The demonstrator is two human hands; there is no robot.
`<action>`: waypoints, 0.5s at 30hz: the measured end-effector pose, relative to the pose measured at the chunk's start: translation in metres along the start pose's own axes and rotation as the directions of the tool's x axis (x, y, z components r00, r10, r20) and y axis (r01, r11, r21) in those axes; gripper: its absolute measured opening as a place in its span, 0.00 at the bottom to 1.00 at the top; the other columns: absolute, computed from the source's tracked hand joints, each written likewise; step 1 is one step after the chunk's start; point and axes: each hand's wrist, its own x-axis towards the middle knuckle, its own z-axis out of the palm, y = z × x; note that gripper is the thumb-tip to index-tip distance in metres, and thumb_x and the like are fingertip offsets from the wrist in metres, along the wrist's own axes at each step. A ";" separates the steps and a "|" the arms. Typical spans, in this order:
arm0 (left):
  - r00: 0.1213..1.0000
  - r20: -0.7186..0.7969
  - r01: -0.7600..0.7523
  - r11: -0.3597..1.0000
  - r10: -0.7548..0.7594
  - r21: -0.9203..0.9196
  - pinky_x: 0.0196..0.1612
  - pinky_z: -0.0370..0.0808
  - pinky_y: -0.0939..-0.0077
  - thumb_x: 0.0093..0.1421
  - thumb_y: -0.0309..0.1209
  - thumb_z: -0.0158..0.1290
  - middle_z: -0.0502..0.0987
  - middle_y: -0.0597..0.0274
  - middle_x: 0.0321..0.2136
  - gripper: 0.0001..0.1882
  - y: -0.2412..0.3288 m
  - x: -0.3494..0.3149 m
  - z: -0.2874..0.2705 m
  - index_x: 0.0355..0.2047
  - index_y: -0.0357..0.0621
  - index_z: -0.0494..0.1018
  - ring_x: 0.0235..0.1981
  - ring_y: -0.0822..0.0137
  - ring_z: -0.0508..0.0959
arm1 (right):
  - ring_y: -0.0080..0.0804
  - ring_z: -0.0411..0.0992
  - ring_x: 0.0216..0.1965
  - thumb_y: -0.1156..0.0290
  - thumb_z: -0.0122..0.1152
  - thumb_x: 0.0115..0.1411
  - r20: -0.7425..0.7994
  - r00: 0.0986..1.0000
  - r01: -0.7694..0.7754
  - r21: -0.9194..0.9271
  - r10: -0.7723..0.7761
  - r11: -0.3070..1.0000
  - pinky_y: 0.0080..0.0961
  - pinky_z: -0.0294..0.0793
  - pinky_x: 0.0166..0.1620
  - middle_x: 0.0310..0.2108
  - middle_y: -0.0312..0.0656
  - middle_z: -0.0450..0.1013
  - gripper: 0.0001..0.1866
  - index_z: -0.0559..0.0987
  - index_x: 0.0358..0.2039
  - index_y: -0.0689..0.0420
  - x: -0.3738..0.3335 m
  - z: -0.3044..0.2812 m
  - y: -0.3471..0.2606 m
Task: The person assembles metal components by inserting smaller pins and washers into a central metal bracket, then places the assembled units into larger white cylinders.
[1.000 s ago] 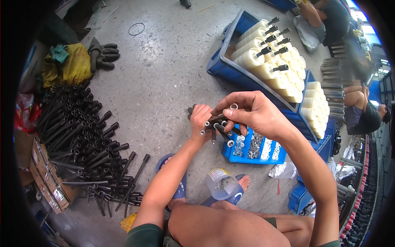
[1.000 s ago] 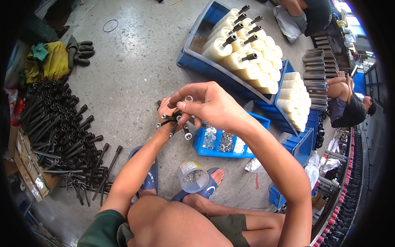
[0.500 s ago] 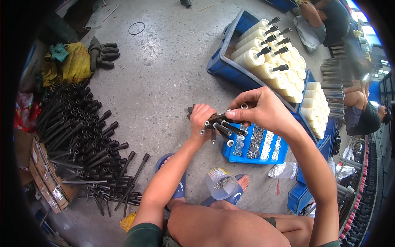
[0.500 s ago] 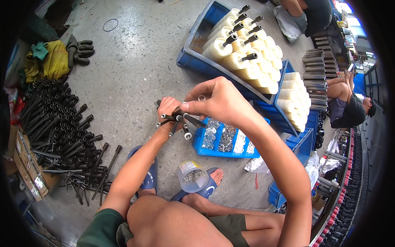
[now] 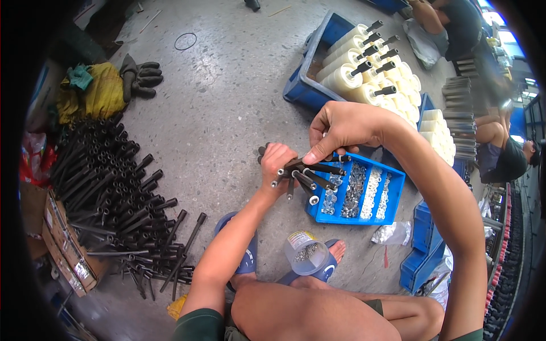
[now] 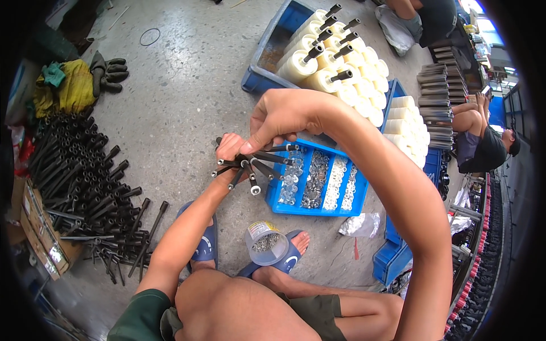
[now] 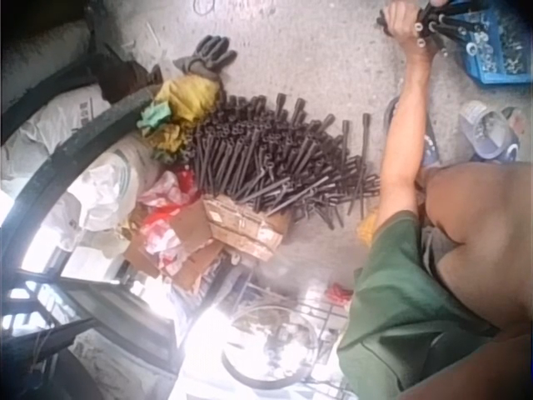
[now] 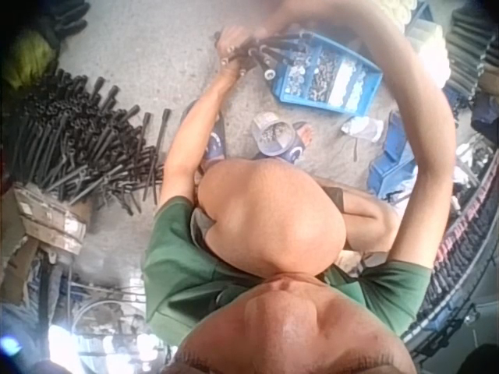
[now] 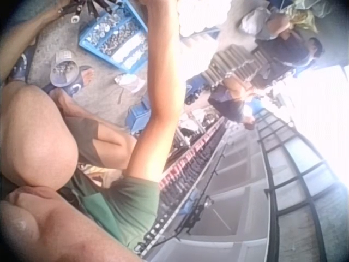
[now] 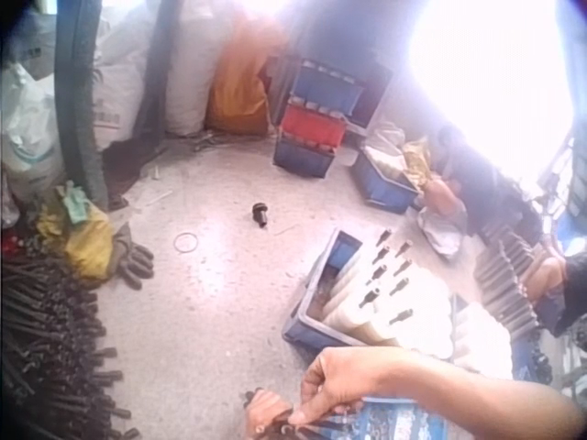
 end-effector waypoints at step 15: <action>1.000 -0.020 -0.015 0.999 0.014 -0.052 0.35 0.68 0.60 0.44 0.37 0.64 0.70 0.57 0.22 0.15 0.003 0.003 0.005 0.25 0.44 0.72 0.27 0.51 0.73 | 0.22 0.80 0.32 0.72 0.67 0.67 -0.490 0.867 0.321 0.416 -0.087 0.851 0.19 0.80 0.33 0.35 0.42 0.82 0.14 0.83 0.48 0.68 -0.064 0.044 0.031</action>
